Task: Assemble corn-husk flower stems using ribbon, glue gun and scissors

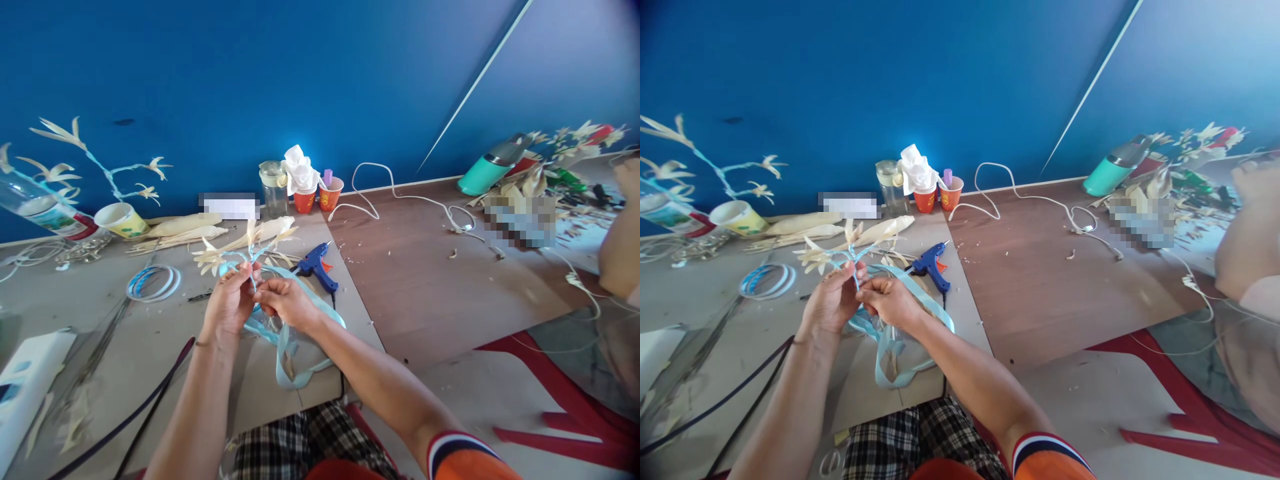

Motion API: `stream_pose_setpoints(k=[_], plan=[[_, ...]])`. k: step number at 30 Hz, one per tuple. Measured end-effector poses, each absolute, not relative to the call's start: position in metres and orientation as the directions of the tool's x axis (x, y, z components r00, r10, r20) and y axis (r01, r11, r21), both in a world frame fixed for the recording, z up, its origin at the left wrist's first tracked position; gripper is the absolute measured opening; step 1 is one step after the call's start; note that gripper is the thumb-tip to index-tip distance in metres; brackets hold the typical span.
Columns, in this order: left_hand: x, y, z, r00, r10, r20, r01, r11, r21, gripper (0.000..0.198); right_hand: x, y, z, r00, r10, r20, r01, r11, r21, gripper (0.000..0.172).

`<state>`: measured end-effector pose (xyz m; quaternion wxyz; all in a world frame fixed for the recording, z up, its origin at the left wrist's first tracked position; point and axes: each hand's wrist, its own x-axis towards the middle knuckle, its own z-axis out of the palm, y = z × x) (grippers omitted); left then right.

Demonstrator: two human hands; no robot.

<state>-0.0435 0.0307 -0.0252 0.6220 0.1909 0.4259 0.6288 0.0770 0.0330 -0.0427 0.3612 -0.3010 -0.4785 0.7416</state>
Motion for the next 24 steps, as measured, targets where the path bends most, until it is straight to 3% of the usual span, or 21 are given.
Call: stream_pose_setpoints(k=[12, 24], plan=[[-0.050, 0.035, -0.031, -0.257, 0.895, -0.365, -0.660, 0.114, 0.743, 0.021, 0.074, 0.027, -0.040, -0.589, 0.799, -0.124, -0.187, -0.284, -0.941, 0.035], [-0.034, 0.027, -0.025, 0.002, 0.949, -0.316, -0.668, 0.236, 0.705, 0.030, 0.078, 0.037, -0.043, -0.461, 0.886, -0.049, -0.290, -0.202, -0.936, 0.038]])
